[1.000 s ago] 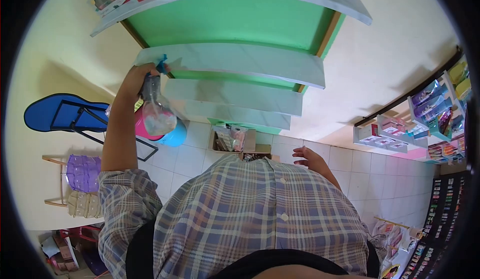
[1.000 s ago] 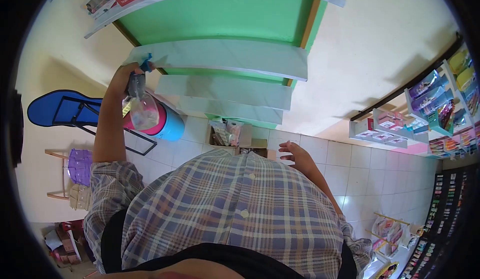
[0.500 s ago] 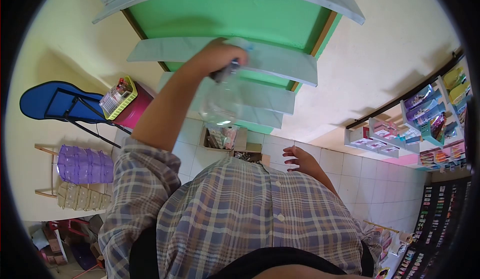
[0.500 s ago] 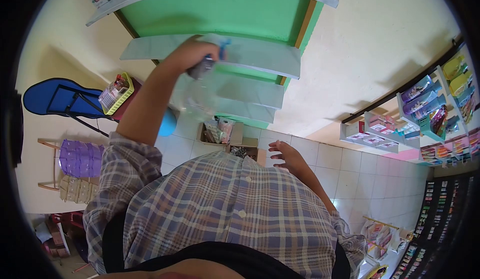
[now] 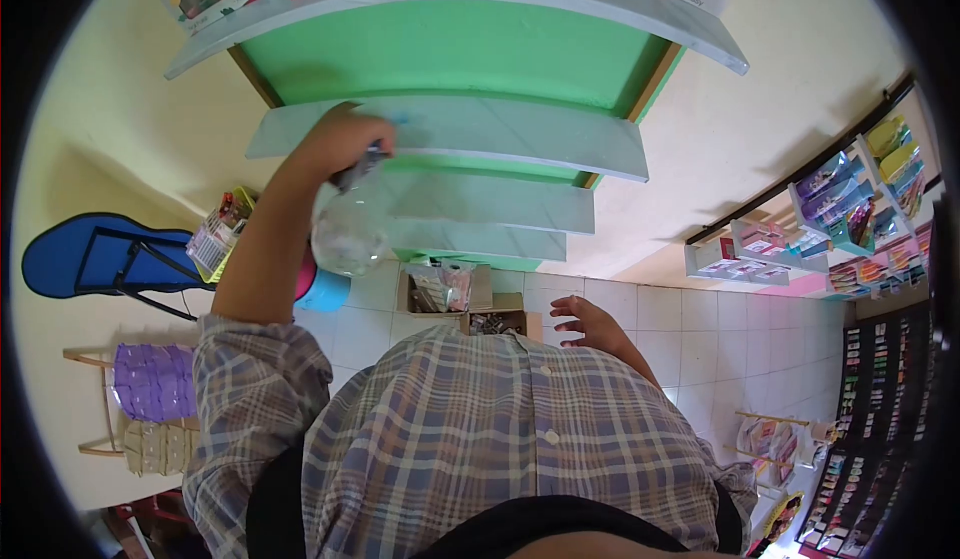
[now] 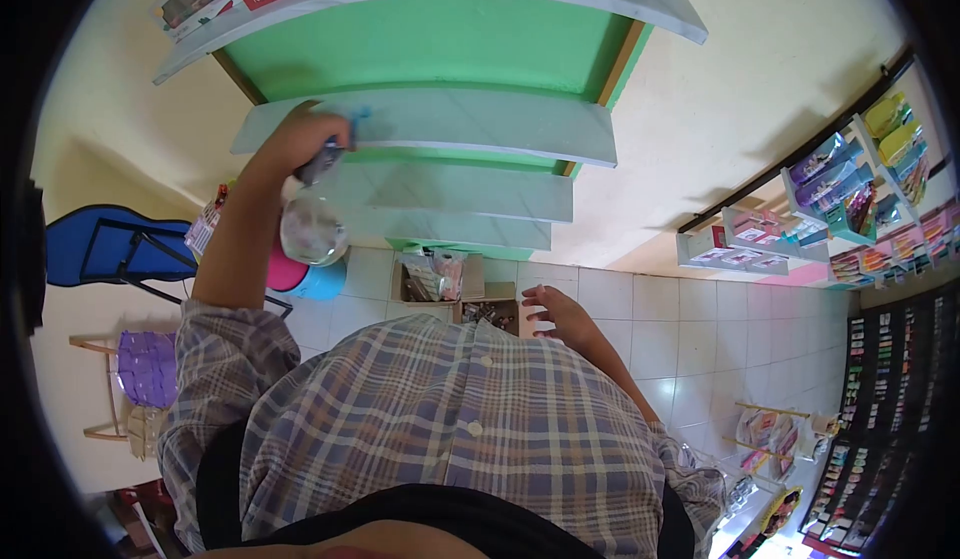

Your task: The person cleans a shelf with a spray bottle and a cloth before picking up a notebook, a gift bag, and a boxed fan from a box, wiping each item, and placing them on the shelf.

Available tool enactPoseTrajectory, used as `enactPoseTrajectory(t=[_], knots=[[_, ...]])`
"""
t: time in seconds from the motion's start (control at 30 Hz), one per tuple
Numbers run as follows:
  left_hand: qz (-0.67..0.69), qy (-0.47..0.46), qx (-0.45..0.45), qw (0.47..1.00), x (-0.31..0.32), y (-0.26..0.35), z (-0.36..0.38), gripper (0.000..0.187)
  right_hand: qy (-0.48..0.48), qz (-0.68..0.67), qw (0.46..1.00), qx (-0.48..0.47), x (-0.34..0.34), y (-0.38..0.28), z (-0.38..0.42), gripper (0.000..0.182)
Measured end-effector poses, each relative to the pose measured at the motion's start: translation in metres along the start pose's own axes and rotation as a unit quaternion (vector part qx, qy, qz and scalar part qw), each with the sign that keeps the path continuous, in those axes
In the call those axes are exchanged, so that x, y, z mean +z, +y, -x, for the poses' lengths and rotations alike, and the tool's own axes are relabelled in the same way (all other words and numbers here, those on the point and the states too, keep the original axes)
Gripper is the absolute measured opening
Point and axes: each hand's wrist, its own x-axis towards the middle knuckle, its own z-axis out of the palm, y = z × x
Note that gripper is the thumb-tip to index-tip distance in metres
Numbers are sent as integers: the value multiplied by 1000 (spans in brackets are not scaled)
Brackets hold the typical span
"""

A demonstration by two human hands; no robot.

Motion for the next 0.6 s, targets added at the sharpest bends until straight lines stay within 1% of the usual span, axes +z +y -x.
enactPoseTrajectory(t=[0.03, 0.07, 0.1, 0.13, 0.17, 0.2, 0.27, 0.33, 0.37, 0.4, 0.43, 0.47, 0.5, 0.53, 0.57, 0.6], knots=[[-65, 12, 36, 997, -4, -25, 9, 32, -4, 14, 1000, -8, 0, 2, 2, 51], [55, 79, -85, 992, -11, -15, 22, 35, -8, 28, 999, -17, 0, 1, 2, 51], [175, 144, -203, 953, -16, 3, 41, 39, -5, 26, 999, -23, 1, -1, 4, 51], [172, 143, -198, 954, -15, 14, 53, 39, -15, 37, 998, -48, 2, -6, 6, 50], [179, 152, -149, 960, -12, 26, 63, 43, -25, 50, 996, -73, 3, -12, 7, 51], [185, 160, -102, 964, -9, 39, 73, 48, -25, 48, 996, -77, 5, -18, 5, 51], [213, 141, -127, 959, 1, 71, 86, 58, -85, 111, 975, -171, 36, -41, -14, 68], [310, 74, -114, 941, 23, 97, 85, 64, -47, 175, 955, -234, 79, -80, -12, 82], [308, 56, -94, 945, 60, 147, 69, 65, -55, 171, 952, -248, 57, -80, 4, 82], [319, 34, -76, 944, 81, 156, 63, 67, -5, 194, 925, -326, 69, -89, 4, 82], [294, 31, -38, 955, 100, 169, 60, 70, 44, 214, 889, -401, 74, -94, 3, 83], [266, 29, 0, 963, 114, 178, 60, 72, 41, 214, 888, -405, 73, -96, 2, 83], [262, 33, 0, 964, 121, 179, 63, 72, -3, 188, 910, -370, 68, -97, 0, 74], [280, -3, 17, 960, 128, 178, 66, 71, -48, 162, 928, -333, 65, -97, -2, 66], [296, -39, 34, 954, 131, 174, 67, 70, -21, 151, 937, -313, 65, -89, -3, 51], [293, -34, 32, 955, 132, 164, 66, 70, -26, 152, 936, -317, 60, -79, -7, 51]])
